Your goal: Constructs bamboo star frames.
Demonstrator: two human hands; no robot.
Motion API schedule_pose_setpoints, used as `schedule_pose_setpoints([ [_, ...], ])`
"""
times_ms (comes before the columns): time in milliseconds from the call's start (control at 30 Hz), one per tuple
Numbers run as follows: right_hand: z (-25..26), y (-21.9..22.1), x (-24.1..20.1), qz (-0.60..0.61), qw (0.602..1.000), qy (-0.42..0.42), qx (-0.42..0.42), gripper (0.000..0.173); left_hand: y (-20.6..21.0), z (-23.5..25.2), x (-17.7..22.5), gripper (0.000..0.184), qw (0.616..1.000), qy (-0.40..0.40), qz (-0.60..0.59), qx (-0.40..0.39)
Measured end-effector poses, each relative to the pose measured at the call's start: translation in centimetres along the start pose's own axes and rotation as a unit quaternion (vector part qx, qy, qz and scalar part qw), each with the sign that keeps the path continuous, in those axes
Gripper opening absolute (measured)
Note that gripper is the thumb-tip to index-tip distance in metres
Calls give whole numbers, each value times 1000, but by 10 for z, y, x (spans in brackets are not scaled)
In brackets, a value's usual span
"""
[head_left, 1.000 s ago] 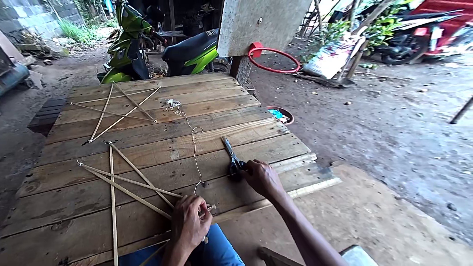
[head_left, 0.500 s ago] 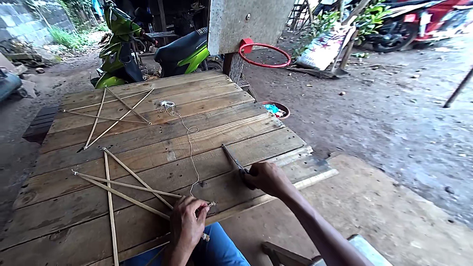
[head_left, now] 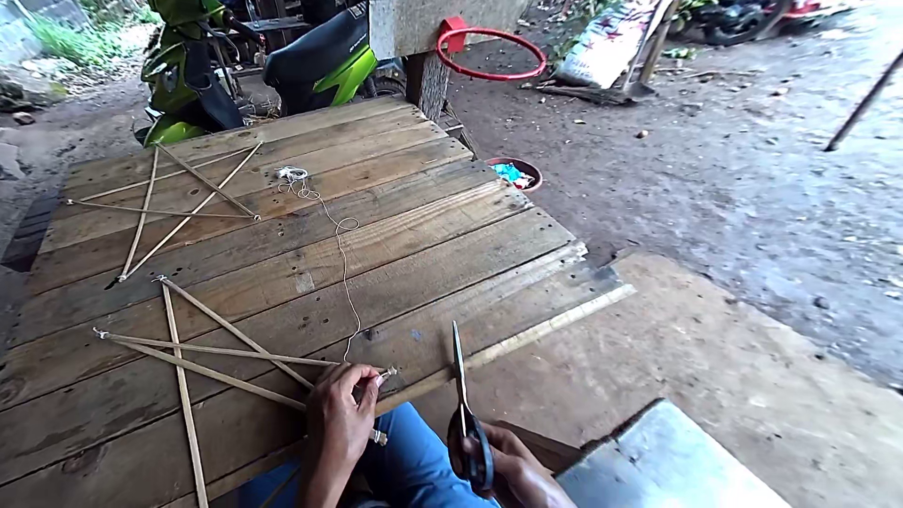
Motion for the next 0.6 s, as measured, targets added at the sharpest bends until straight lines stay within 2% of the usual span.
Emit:
schedule_pose_setpoints([
  [133,0,11,9,-7,995,-11,-95,7,0,-2,3,9,1000,12,7,22],
  [233,-5,21,13,-12,991,-29,-128,6,0,-4,2,13,999,25,11,36],
  [267,-7,24,15,3,991,-34,-133,9,0,-4,1,14,999,29,11,37],
  [333,-9,27,19,23,990,-34,-135,28,-1,-4,2,14,999,34,5,37],
  [400,-11,29,25,26,989,-19,-142,40,-1,-3,3,12,999,35,5,38],
  [600,-16,35,38,35,983,-4,-182,43,1,-3,5,12,999,32,18,36],
])
Point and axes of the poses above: each hand's wrist, its own z-axis towards the middle knuckle, its own y-axis out of the palm, x = y × z, the point moved 9 cm from there along z, towards the middle knuckle, and after that the axes turned 5 degrees about -y, right-handed, at the moved point
